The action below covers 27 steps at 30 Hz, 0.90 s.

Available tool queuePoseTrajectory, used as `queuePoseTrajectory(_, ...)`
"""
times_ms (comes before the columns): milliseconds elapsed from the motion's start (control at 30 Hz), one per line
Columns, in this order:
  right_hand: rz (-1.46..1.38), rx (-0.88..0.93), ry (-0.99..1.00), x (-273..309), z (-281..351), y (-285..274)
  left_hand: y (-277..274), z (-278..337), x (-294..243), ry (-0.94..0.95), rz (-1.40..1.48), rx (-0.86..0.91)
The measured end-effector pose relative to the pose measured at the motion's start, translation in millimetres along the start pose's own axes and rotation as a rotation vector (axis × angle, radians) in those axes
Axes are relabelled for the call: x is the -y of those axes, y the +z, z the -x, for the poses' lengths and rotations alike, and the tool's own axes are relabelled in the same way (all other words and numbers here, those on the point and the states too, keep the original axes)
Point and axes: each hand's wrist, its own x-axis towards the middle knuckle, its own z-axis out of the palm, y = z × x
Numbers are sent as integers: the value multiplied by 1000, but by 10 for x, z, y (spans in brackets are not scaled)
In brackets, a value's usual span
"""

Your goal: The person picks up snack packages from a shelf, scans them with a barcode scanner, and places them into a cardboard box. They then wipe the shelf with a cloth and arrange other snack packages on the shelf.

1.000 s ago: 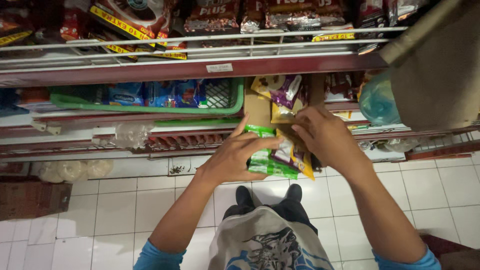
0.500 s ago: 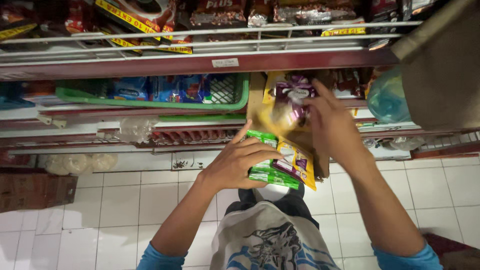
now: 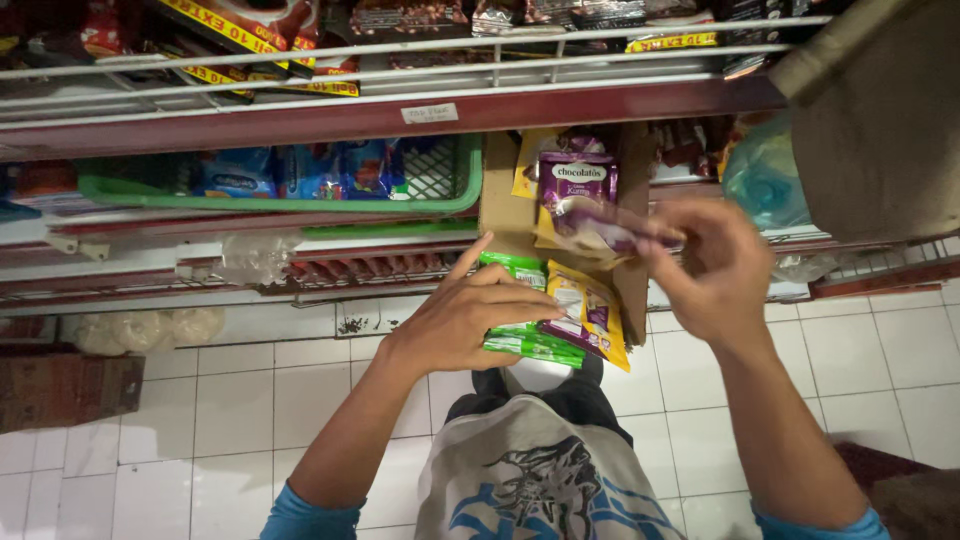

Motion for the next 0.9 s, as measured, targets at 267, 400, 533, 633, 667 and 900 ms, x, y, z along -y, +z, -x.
queuePoseTrajectory(267,413,765,82,138,-163,-60,5,2,-25,9,112,-207)
queuePoseTrajectory(400,462,685,185,40,-405,-6,-59,-43,-76,-19,47,-54)
queuePoseTrajectory(533,1169,345,-166,-249,-596,285,-82,-72,-116,-14,-14,-18)
queuePoseTrajectory(633,1474,304,-372,-391,-724,412,-90,-78,-118,-12,-23,-14)
queuePoseTrajectory(667,1445,383,-211,-413,-748,423,-87,-71,-115,-16,-22,-11)
queuePoseTrajectory(900,1378,541,4,-389,-788,311,-87,-48,-82,-35,6,5)
